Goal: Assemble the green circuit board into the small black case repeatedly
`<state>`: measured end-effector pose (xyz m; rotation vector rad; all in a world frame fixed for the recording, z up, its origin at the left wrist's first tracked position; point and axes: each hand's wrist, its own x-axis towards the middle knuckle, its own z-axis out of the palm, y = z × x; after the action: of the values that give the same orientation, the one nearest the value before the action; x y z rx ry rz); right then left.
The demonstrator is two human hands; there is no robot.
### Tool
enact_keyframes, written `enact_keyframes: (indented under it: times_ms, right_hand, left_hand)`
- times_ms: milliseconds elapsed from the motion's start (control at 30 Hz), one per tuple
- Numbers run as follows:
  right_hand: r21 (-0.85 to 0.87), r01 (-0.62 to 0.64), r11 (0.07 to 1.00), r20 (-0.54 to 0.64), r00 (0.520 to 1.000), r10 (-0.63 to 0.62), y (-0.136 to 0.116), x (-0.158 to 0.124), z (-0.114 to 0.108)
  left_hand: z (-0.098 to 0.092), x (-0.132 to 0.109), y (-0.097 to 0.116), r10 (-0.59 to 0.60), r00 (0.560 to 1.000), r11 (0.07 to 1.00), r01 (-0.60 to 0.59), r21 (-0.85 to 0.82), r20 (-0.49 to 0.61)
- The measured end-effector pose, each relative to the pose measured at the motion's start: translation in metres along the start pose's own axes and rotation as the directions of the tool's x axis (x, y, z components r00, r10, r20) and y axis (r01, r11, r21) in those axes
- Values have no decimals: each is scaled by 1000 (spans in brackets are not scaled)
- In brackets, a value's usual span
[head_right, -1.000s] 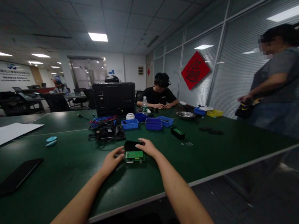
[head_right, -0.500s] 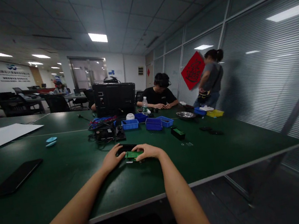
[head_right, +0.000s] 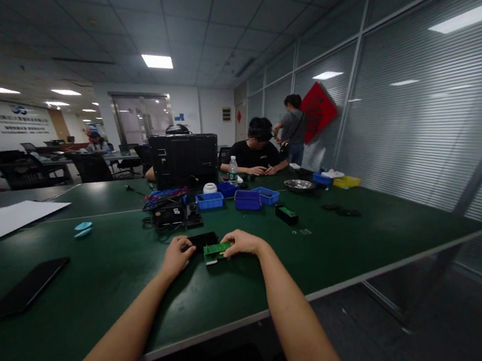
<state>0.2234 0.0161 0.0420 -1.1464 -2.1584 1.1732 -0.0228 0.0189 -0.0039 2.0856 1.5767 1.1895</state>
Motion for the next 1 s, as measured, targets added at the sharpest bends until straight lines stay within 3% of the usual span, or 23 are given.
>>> enact_keyframes:
  times_ms: [67, 167, 300, 500, 700, 833, 1000]
  right_hand:
    - [160, 55, 986, -24, 998, -52, -1, 0, 1]
    - [415, 216, 884, -226, 965, -130, -3, 3, 4]
    - [488, 345, 802, -458, 883, -102, -2, 13, 10]
    - [381, 277, 882, -462, 883, -78, 1, 28, 26]
    - [87, 210, 974, -455, 878, -148, -1, 23, 24]
    - [-101, 124, 987, -413, 897, -155, -1, 21, 22]
    - [-165, 101, 981, -385, 909, -158, -3, 22, 24]
  left_hand:
    - [-1, -1, 1, 11, 999, 999, -10, -37, 30]
    - [-1, -4, 5, 6, 996, 993, 5, -115, 94]
    - [-1, -9, 11, 15, 989, 977, 18, -214, 150]
    - [-2, -9, 13, -15, 987, 962, 58, -267, 160]
    - [0, -8, 12, -25, 990, 960, 63, -273, 141]
    - [1, -8, 11, -26, 990, 955, 66, -288, 141]
    - [-1, -8, 14, -48, 987, 955, 89, -282, 150]
